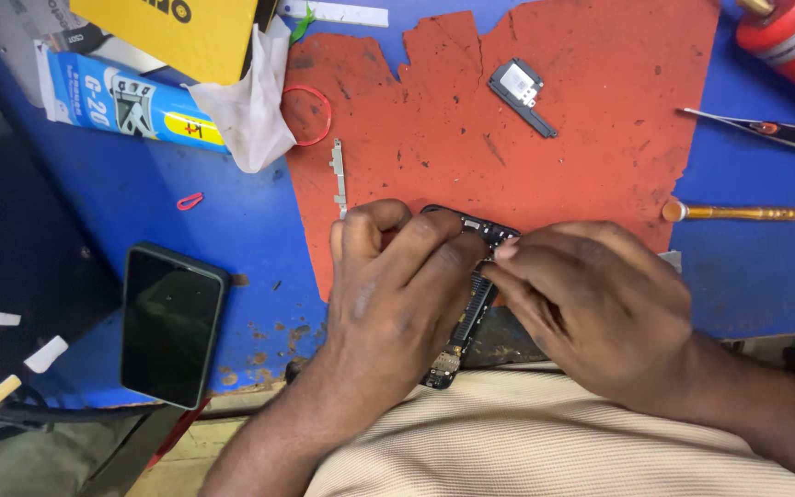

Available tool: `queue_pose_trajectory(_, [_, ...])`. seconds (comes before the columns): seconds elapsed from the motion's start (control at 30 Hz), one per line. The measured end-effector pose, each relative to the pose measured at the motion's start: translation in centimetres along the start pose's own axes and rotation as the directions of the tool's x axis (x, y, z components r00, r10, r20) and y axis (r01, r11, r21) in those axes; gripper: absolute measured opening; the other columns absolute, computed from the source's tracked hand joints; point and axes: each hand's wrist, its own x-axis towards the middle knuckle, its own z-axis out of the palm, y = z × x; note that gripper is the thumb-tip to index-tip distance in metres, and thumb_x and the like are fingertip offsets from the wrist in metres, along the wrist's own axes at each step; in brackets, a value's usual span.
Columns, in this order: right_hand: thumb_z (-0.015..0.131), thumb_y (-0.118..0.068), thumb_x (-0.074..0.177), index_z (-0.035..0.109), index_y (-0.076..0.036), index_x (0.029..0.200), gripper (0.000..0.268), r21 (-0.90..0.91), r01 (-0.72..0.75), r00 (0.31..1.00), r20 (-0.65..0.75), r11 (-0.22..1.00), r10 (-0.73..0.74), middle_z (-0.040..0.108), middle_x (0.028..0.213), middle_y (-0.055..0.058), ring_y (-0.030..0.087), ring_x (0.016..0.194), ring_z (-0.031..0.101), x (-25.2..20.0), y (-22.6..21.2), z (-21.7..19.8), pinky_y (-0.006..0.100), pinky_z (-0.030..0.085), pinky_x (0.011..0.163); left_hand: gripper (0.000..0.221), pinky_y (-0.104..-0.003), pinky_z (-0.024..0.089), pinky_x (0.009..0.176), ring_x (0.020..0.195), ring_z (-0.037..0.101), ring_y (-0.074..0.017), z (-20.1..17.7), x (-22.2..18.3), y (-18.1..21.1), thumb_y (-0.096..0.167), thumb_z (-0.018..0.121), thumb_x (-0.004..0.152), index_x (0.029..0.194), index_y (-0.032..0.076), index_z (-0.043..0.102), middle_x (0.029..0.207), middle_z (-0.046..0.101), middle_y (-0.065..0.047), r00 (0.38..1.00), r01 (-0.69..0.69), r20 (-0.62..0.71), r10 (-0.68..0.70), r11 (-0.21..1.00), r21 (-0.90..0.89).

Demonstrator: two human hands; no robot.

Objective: The person uses a small screwdriver and tweezers to remove and reposition internal components of a disassembled smartphone, including the battery and ribbon cables. The person repeatedly adjusts connectors and places the battery back into the chassis.

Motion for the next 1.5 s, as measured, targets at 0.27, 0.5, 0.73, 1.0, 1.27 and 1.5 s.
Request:
queue_pose_trajectory(0.27, [0.091, -0.009, 0.076, 0.073, -0.002, 0.112, 0.042, 0.045, -0.147, 0.988, 0.058, 0.988, 0.144, 0.063, 0.098, 0.008, 0.023, 0.081, 0.061, -0.6, 0.2, 0.2, 0.034, 0.05, 0.066, 0.039, -0.04, 0.051, 0.092, 0.105, 0.057, -0.0292, -0.4, -0.8, -0.6, -0.004, 0.074, 0.078, 0.117, 0.001, 0.072, 0.115, 0.066, -0.008, 0.994, -0.086, -0.078, 0.079, 0.992, -0.09])
queue_pose_trajectory(0.5, [0.087, -0.006, 0.073, 0.073, -0.007, 0.113, 0.042, 0.061, -0.215, 0.971, 0.115, 0.975, 0.208, 0.062, 0.102, 0.007, 0.022, 0.088, 0.06, -0.7, 0.5, 0.2, 0.035, 0.05, 0.072, 0.03, -0.042, 0.051, 0.091, 0.106, 0.063, -0.0291, -1.0, -0.7, -1.0, 0.002, 0.074, 0.079, 0.11, 0.0, 0.071, 0.114, 0.067, -0.01, 0.988, -0.142, -0.069, 0.136, 0.986, -0.091])
queue_pose_trajectory(0.73, [0.086, -0.007, 0.072, 0.074, -0.009, 0.112, 0.041, 0.026, -0.216, 0.966, 0.152, 0.976, 0.209, 0.061, 0.102, 0.007, 0.023, 0.089, 0.06, -0.5, 0.7, 0.2, 0.036, 0.05, 0.073, 0.032, -0.041, 0.055, 0.092, 0.107, 0.064, -0.0302, -0.6, -0.4, -1.1, -0.003, 0.072, 0.079, 0.11, -0.001, 0.07, 0.115, 0.066, -0.012, 0.988, -0.132, -0.095, 0.12, 0.983, -0.125])
queue_pose_trajectory(1.0, [0.09, -0.016, 0.073, 0.068, -0.008, 0.115, 0.048, 0.062, -0.17, 0.974, 0.163, 0.984, 0.158, 0.059, 0.105, 0.009, 0.027, 0.091, 0.058, -0.7, 1.1, 0.3, 0.04, 0.049, 0.077, 0.034, -0.04, 0.055, 0.09, 0.104, 0.064, -0.0282, -0.4, 0.0, -0.6, -0.01, 0.077, 0.081, 0.112, -0.002, 0.069, 0.112, 0.065, -0.011, 0.991, -0.085, -0.118, 0.066, 0.983, -0.164])
queue_pose_trajectory(1.27, [0.09, -0.018, 0.075, 0.066, -0.008, 0.118, 0.05, 0.07, -0.151, 0.976, 0.171, 0.986, 0.137, 0.057, 0.107, 0.008, 0.025, 0.089, 0.057, -0.9, 1.5, 0.4, 0.039, 0.048, 0.075, 0.032, -0.037, 0.055, 0.09, 0.104, 0.065, -0.0265, -0.4, 0.2, -0.4, -0.008, 0.079, 0.082, 0.112, -0.002, 0.071, 0.112, 0.068, -0.01, 0.994, -0.059, -0.102, 0.044, 0.987, -0.152])
queue_pose_trajectory(1.5, [0.091, -0.017, 0.076, 0.066, -0.007, 0.116, 0.048, 0.074, -0.152, 0.978, 0.157, 0.986, 0.139, 0.058, 0.106, 0.008, 0.025, 0.088, 0.056, -1.0, 1.6, 0.5, 0.038, 0.048, 0.074, 0.03, -0.037, 0.056, 0.091, 0.106, 0.065, -0.0275, -0.3, 0.2, -0.4, -0.008, 0.077, 0.08, 0.109, -0.001, 0.071, 0.113, 0.068, -0.01, 0.994, -0.054, -0.098, 0.04, 0.988, -0.146])
